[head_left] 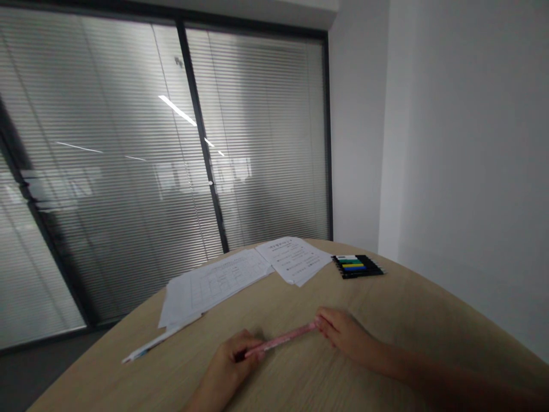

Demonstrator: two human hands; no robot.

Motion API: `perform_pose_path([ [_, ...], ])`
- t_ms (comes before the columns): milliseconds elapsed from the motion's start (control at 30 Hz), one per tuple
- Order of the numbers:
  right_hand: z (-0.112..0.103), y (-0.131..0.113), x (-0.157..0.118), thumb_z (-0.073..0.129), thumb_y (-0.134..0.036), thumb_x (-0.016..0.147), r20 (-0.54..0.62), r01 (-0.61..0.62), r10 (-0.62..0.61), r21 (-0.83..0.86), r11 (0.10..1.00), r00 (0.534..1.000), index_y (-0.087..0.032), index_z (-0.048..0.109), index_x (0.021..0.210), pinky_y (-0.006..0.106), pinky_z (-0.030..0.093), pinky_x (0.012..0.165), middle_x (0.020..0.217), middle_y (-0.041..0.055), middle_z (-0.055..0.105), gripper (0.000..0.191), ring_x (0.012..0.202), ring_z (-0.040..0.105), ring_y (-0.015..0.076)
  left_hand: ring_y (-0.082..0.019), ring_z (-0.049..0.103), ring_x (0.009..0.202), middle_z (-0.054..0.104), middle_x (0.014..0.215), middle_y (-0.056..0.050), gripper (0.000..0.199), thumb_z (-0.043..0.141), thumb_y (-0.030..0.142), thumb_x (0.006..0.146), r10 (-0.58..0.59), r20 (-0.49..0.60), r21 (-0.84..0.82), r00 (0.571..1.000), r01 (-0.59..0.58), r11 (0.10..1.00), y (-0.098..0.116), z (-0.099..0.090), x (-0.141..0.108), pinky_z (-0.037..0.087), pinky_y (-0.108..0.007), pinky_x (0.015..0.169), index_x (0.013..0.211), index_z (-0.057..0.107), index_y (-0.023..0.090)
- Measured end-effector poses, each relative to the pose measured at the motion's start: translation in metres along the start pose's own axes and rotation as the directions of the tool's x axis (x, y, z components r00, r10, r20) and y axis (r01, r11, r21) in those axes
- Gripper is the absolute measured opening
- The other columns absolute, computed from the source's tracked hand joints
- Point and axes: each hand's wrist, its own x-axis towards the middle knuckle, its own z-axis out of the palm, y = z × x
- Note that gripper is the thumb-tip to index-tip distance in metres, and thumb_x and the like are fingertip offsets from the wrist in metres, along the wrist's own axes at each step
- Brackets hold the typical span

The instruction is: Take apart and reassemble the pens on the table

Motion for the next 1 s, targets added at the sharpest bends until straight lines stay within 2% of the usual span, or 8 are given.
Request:
perform_pose_path([
  [233, -0.002, -0.004, 0.001, 0.034, -0.034, 0.087, -0.023, 0.018, -0.019, -0.042, 0.999, 1.000, -0.020, 0.047, 0.064, 0.025, 0.034, 0.056, 0.064, 0.0007, 0.056, 0.031, 0.060, 0.049, 0.0144, -0.015, 0.053, 0.061, 0.054, 0.067, -0.002, 0.023, 0.049, 0.029, 0.077, 0.107, -0.027, 0.097, 0.994, -0.104, 0.990, 0.009, 0.002, -0.006, 0.038, -0.022, 0.054, 0.074, 0.069, 0.019],
  [400, 0.000, 0.000, 0.002, 0.035, -0.034, 0.087, 0.025, -0.056, 0.054, 0.104, 0.993, 0.998, -0.020, 0.050, 0.066, 0.021, 0.034, 0.049, 0.060, -0.0020, 0.054, 0.030, 0.050, 0.048, 0.0110, -0.014, 0.052, 0.058, 0.053, 0.064, -0.002, 0.021, 0.050, 0.026, 0.075, 0.100, -0.077, 0.102, 0.992, -0.092, 0.990, 0.009, 0.001, -0.007, 0.037, -0.021, 0.052, 0.070, 0.069, 0.019],
  [467, 0.000, 0.001, 0.002, 0.033, -0.034, 0.088, 0.007, -0.055, 0.055, 0.127, 0.990, 0.998, -0.020, 0.053, 0.072, 0.021, 0.036, 0.051, 0.063, -0.0013, 0.057, 0.029, 0.052, 0.050, 0.0112, -0.014, 0.051, 0.056, 0.051, 0.060, -0.001, 0.021, 0.051, 0.026, 0.074, 0.111, -0.107, 0.097, 0.988, -0.101, 0.990, 0.007, 0.000, -0.006, 0.037, -0.022, 0.051, 0.066, 0.068, 0.018],
  [633, -0.004, -0.008, -0.001, 0.038, -0.030, 0.087, -0.072, 0.092, -0.086, 0.080, 0.993, 0.994, -0.022, 0.056, 0.098, 0.027, 0.041, 0.073, 0.090, 0.0037, 0.063, 0.023, 0.080, 0.057, 0.0165, -0.015, 0.049, 0.053, 0.049, 0.055, -0.001, 0.027, 0.051, 0.032, 0.073, 0.123, -0.166, 0.051, 0.978, -0.116, 0.992, 0.007, 0.000, -0.003, 0.037, -0.023, 0.051, 0.056, 0.064, 0.016],
  [800, -0.005, -0.012, -0.004, 0.039, -0.021, 0.084, -0.104, 0.183, -0.181, 0.016, 0.983, 0.978, -0.021, 0.045, 0.119, 0.032, 0.042, 0.082, 0.105, 0.0066, 0.059, 0.035, 0.089, 0.056, 0.0177, -0.014, 0.049, 0.051, 0.048, 0.053, -0.001, 0.030, 0.050, 0.033, 0.072, 0.157, -0.200, 0.028, 0.967, -0.155, 0.988, 0.015, 0.001, -0.005, 0.035, -0.022, 0.048, 0.053, 0.062, 0.015],
  [900, -0.002, -0.008, -0.008, 0.039, -0.021, 0.083, -0.146, 0.212, -0.217, -0.053, 0.976, 0.965, -0.021, 0.037, 0.126, 0.036, 0.041, 0.087, 0.110, 0.0082, 0.057, 0.043, 0.096, 0.053, 0.0194, -0.014, 0.048, 0.050, 0.047, 0.052, -0.001, 0.028, 0.048, 0.030, 0.072, 0.167, -0.222, 0.069, 0.961, -0.155, 0.986, 0.024, -0.003, -0.006, 0.034, -0.022, 0.047, 0.052, 0.061, 0.014],
  [1000, -0.002, -0.007, -0.012, 0.039, -0.022, 0.084, -0.161, 0.271, -0.297, -0.166, 0.948, 0.941, -0.020, 0.037, 0.126, 0.039, 0.037, 0.092, 0.117, 0.0102, 0.053, 0.043, 0.108, 0.047, 0.0215, -0.014, 0.048, 0.051, 0.047, 0.054, 0.000, 0.025, 0.047, 0.026, 0.072, 0.173, -0.223, 0.141, 0.959, -0.144, 0.979, 0.037, -0.012, -0.007, 0.034, -0.022, 0.048, 0.055, 0.061, 0.014],
])
